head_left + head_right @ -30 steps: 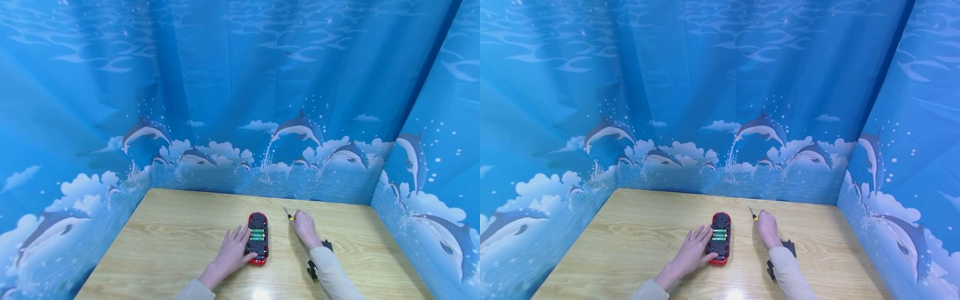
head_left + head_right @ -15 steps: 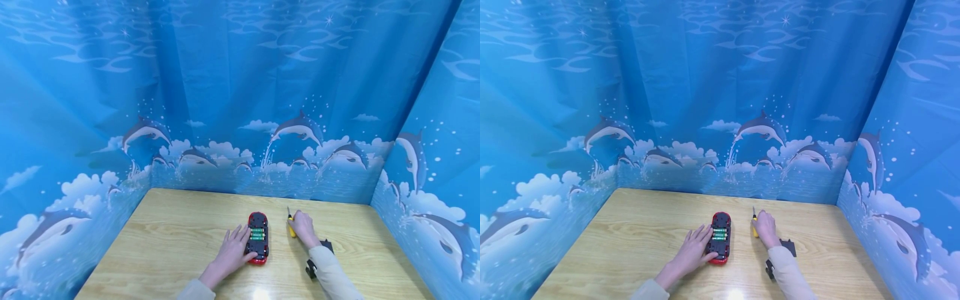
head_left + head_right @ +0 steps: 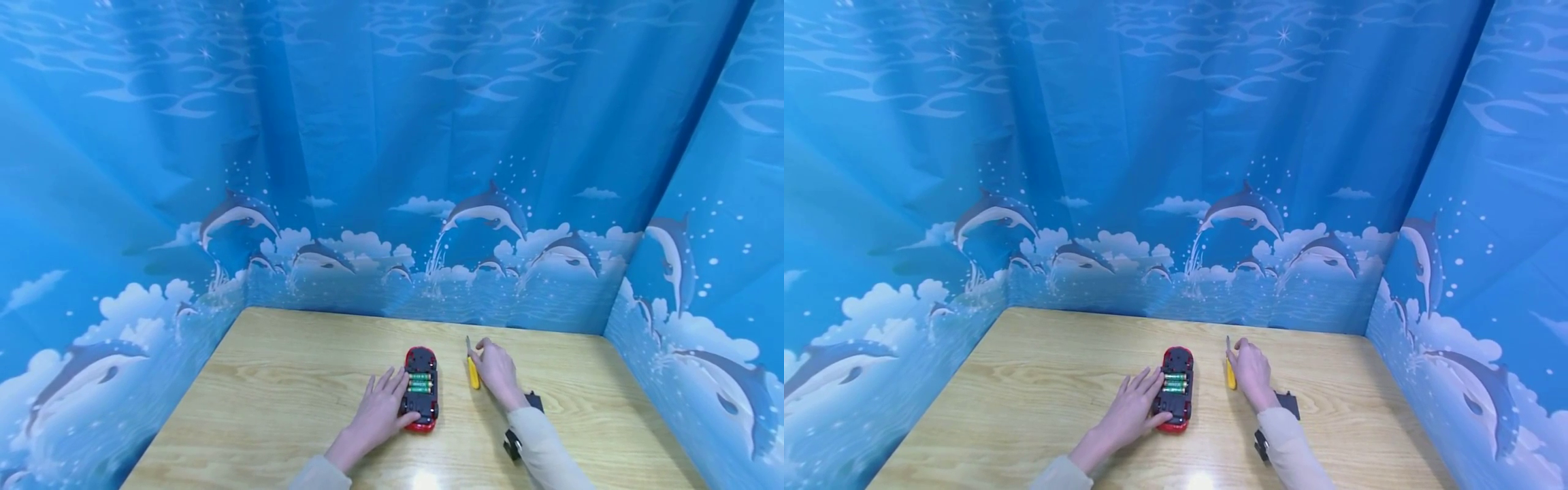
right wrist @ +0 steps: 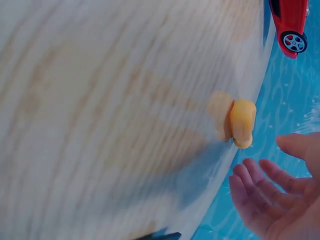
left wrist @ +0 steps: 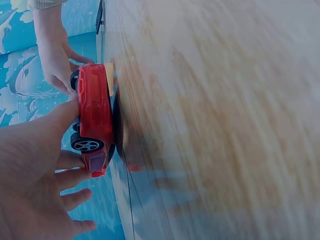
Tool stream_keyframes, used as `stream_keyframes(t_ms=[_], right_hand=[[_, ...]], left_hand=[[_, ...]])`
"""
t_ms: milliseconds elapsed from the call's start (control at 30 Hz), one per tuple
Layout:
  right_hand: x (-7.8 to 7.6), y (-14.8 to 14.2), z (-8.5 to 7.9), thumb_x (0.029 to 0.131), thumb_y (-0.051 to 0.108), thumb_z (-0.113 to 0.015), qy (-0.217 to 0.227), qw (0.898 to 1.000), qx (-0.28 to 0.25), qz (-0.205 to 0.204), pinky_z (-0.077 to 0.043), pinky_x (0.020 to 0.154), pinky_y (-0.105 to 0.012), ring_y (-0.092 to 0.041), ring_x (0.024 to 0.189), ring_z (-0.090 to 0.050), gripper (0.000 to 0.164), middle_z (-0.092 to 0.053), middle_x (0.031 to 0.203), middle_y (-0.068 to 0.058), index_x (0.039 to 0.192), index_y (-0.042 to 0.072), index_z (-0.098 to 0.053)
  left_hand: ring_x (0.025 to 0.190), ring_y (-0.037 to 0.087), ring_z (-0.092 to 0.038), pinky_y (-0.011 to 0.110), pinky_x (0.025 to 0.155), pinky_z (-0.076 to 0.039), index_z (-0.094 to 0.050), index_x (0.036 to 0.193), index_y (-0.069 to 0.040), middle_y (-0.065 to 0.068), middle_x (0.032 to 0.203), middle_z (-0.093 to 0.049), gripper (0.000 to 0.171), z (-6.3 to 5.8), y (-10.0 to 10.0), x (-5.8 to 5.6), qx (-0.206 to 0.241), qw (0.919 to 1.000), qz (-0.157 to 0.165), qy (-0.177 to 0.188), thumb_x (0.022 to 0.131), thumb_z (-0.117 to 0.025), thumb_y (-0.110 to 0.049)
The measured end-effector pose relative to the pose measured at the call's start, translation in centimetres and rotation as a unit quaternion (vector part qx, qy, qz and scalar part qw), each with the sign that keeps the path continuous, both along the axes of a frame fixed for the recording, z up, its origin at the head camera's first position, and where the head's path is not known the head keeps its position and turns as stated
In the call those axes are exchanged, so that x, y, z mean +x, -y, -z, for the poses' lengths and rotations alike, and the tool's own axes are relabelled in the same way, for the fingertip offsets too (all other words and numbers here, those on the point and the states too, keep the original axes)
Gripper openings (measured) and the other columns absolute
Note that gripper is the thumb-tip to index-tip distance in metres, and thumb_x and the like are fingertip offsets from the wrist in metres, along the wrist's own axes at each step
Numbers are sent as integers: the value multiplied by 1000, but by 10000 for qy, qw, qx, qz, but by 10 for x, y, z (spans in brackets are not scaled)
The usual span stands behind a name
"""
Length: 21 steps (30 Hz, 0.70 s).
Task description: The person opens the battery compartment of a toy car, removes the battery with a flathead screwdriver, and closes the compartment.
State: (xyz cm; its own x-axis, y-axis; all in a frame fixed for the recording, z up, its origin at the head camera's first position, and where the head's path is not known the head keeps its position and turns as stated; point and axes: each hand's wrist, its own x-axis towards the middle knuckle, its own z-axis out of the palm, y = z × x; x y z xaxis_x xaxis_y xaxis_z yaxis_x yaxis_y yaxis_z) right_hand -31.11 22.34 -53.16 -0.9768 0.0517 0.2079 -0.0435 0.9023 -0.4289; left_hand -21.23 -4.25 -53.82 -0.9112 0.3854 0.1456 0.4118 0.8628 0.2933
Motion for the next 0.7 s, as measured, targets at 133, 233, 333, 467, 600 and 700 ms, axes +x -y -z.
stream_keyframes(t_ms=[133, 233, 333, 467, 600, 700], right_hand=[[2, 2, -1, 96, 19, -71, -690, 9968, 231, -333, -53, 57, -39, -24, 69, -63, 19, -67, 83, -10, 102, 1, -68], [5, 4, -2, 94, 16, -73, -1182, 9900, 413, -643, -57, 63, -42, -27, 77, -66, 14, -69, 89, -11, 101, 4, -70], [9, 7, -2, 92, 16, -76, -1579, 9812, 617, -922, -59, 67, -43, -29, 82, -67, 14, -71, 93, -11, 100, 6, -71], [15, 12, -3, 88, 14, -80, -2080, 9666, 879, -1215, -58, 71, -46, -30, 83, -67, 15, -71, 93, -10, 97, 6, -72], [20, 17, -6, 86, 13, -82, -2363, 9557, 1004, -1442, -57, 74, -48, -30, 84, -66, 16, -71, 92, -9, 97, 7, -72], [24, 21, -8, 85, 13, -82, -2518, 9495, 972, -1602, -57, 75, -49, -30, 85, -65, 17, -72, 94, -9, 97, 8, -72]], left_hand=[[146, 38, -37, 65, 116, -30, -45, 151, -3, 16, 158, -42, 83, -1, 1, 1, 16, 10000, 10, -4, 91, -67, -56], [146, 38, -37, 65, 116, -30, -45, 151, -3, 16, 158, -41, 83, -2, 1, 1, 32, 10000, 19, 8, 92, -66, -56], [146, 38, -37, 65, 116, -30, -44, 152, -3, 16, 158, -41, 83, -3, 0, 1, 31, 10000, 27, 17, 92, -66, -56], [146, 38, -36, 64, 117, -30, -44, 152, -4, 15, 158, -41, 83, -2, 0, 1, 31, 10000, 19, 38, 92, -66, -57], [147, 38, -36, 65, 117, -29, -44, 152, -4, 15, 159, -40, 83, 0, 0, 0, 48, 10000, -10, 76, 92, -64, -58], [147, 38, -36, 65, 117, -29, -44, 152, -5, 15, 159, -40, 84, 1, -1, 0, 52, 9999, -24, 86, 92, -64, -59]])
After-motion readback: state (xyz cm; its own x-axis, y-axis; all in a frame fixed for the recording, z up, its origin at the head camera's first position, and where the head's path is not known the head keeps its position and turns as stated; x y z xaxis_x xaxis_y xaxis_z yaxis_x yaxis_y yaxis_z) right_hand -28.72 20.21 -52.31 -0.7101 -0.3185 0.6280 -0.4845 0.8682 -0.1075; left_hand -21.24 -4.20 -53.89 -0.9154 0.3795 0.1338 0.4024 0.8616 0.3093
